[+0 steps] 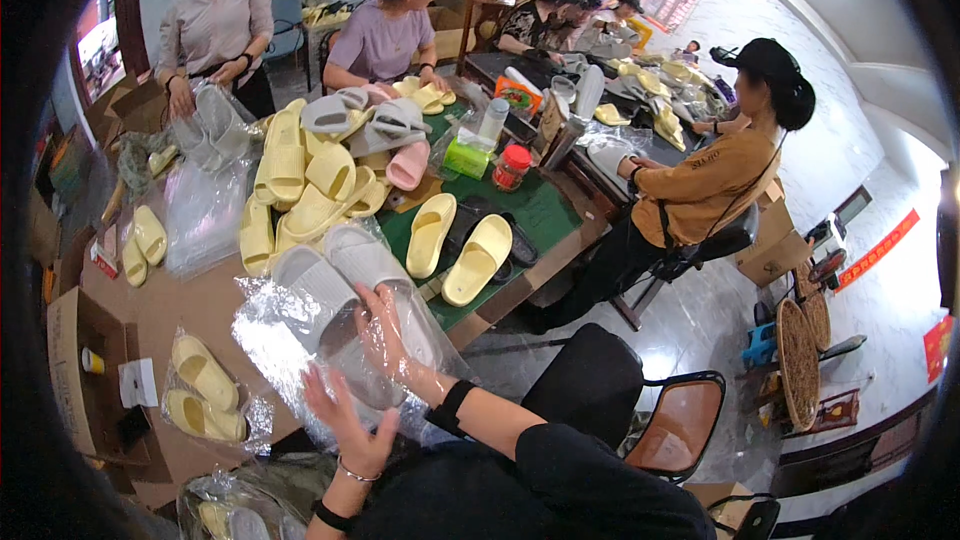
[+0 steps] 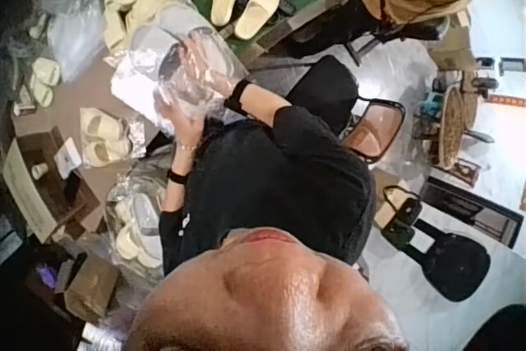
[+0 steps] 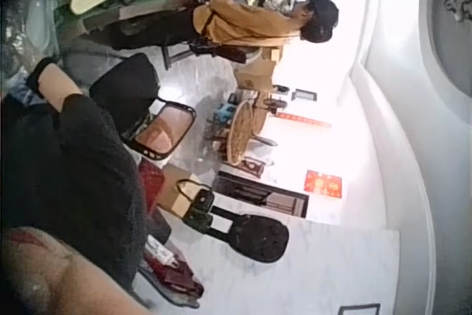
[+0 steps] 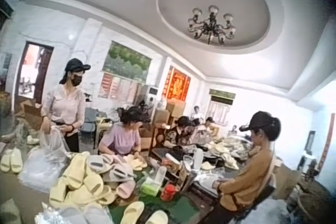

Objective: The recorder bags pairs of foam sandals and organizes them into large sacks in a manufacturing workshop.

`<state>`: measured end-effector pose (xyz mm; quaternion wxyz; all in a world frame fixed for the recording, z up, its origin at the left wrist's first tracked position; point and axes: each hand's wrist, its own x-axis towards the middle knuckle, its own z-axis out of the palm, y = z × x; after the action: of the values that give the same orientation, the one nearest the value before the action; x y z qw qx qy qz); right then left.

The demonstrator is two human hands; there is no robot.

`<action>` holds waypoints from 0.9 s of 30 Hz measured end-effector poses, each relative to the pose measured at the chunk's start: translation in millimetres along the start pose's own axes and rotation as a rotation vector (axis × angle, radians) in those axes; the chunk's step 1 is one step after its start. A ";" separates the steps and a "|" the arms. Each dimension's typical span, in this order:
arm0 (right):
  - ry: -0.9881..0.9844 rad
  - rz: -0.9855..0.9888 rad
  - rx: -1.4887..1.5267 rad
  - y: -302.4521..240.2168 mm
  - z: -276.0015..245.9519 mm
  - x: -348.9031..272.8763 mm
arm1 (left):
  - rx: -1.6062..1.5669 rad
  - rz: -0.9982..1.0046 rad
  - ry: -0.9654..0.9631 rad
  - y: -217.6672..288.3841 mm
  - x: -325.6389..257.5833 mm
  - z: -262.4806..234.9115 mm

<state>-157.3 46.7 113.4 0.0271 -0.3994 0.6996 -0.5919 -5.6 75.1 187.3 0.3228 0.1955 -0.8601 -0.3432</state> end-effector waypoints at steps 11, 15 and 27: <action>-0.174 0.125 -0.190 9.5 34.1 -22.1 | -1.284 -1.160 0.052 -111.0 -42.3 31.4; -0.694 -0.020 -0.458 63.1 18.7 -53.4 | -1.505 -1.174 0.064 -179.7 -51.1 57.9; -1.021 0.087 -0.617 47.6 -26.7 -118.3 | -1.188 -1.541 0.032 -227.0 -94.9 74.2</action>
<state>-115.6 137.3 29.4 0.2669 -0.5937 0.7535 -0.0927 37.1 6.3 -56.6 0.0674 0.5147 -0.1787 -0.8359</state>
